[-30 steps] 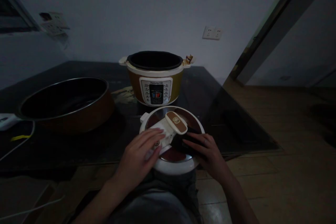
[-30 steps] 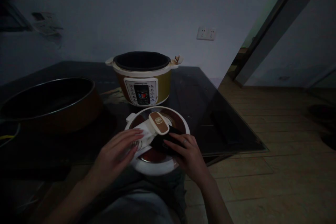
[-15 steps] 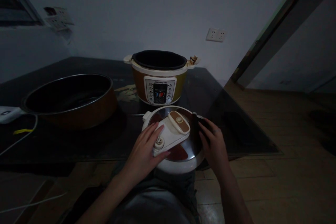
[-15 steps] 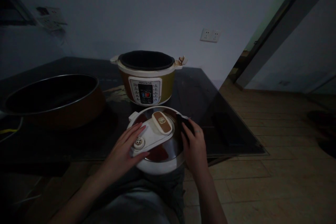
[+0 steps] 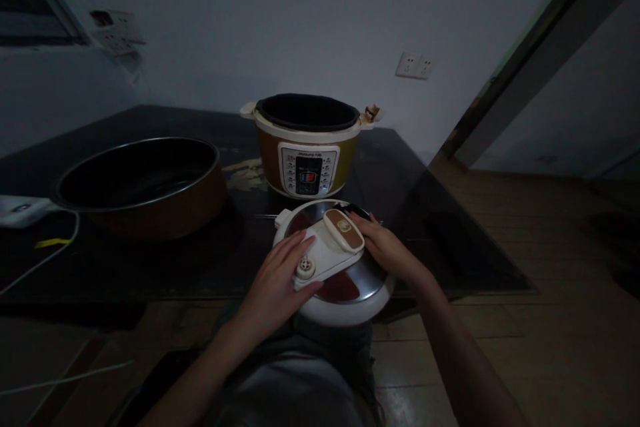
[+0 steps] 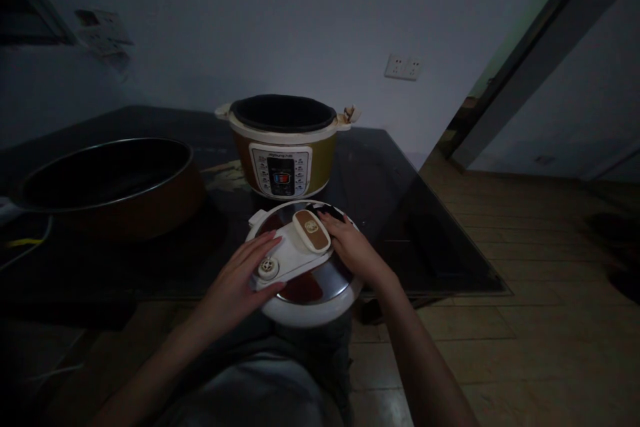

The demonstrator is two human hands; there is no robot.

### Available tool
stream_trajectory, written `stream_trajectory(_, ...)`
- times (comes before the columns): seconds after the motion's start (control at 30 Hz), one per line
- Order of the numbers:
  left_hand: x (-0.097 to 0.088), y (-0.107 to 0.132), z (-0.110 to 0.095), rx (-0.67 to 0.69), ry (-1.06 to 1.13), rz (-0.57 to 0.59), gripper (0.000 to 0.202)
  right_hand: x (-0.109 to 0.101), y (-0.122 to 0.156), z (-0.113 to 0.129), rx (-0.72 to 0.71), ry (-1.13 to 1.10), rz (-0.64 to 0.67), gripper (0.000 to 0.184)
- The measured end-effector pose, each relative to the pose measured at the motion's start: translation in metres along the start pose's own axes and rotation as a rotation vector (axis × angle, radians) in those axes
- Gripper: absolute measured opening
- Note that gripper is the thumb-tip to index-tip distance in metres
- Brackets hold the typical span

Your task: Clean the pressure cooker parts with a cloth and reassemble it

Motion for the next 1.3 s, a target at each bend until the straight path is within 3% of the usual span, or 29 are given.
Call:
stream_trajectory(0.17,0.001,-0.001,0.002,-0.009,-0.007,-0.003,0.065,0.001,-0.038,0.008,-0.223,-0.059,0.254,0.046)
stream_trajectory(0.27,0.000,-0.002,0.001,-0.011,-0.007,-0.024,0.064,0.000,-0.039,0.011,-0.245,-0.052,0.272,0.046)
stream_trajectory(0.4,-0.001,-0.001,0.000,-0.032,0.004,-0.043,0.064,-0.008,-0.012,0.013,-0.180,-0.004,0.132,0.050)
stream_trajectory(0.6,-0.001,-0.001,0.000,-0.037,0.013,-0.053,0.064,-0.006,0.059,0.007,-0.098,0.061,-0.150,0.058)
stream_trajectory(0.7,0.000,-0.001,0.002,-0.040,0.021,-0.048,0.067,0.009,0.089,0.021,-0.085,0.150,-0.282,0.059)
stream_trajectory(0.8,0.000,0.000,0.004,-0.033,0.066,-0.048,0.074,0.026,0.106,0.052,-0.081,0.203,-0.385,0.069)
stream_trajectory(0.87,-0.001,0.001,0.005,-0.026,0.137,-0.034,0.080,0.033,0.107,0.071,-0.041,0.195,-0.421,0.075)
stream_trajectory(0.97,-0.003,0.004,0.009,-0.067,0.304,-0.001,0.086,0.035,0.097,0.089,0.069,0.146,-0.482,0.067)
stream_trajectory(1.17,-0.007,0.010,0.019,-0.200,0.802,-0.058,0.059,0.038,0.066,0.111,0.121,0.159,-0.484,0.046)
stream_trajectory(1.3,-0.008,0.013,0.034,-0.282,0.955,-0.158,0.052,0.035,0.050,0.121,0.063,0.108,-0.449,0.040)
Point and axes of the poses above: each hand's wrist, its own y-axis away from the middle knuckle, its own x-axis out of the palm, z = x × y, the point moved 10 cm from there along -y, towards the middle knuckle, and after that the axes turned 11 degrees about x, right-handed, at the moved point
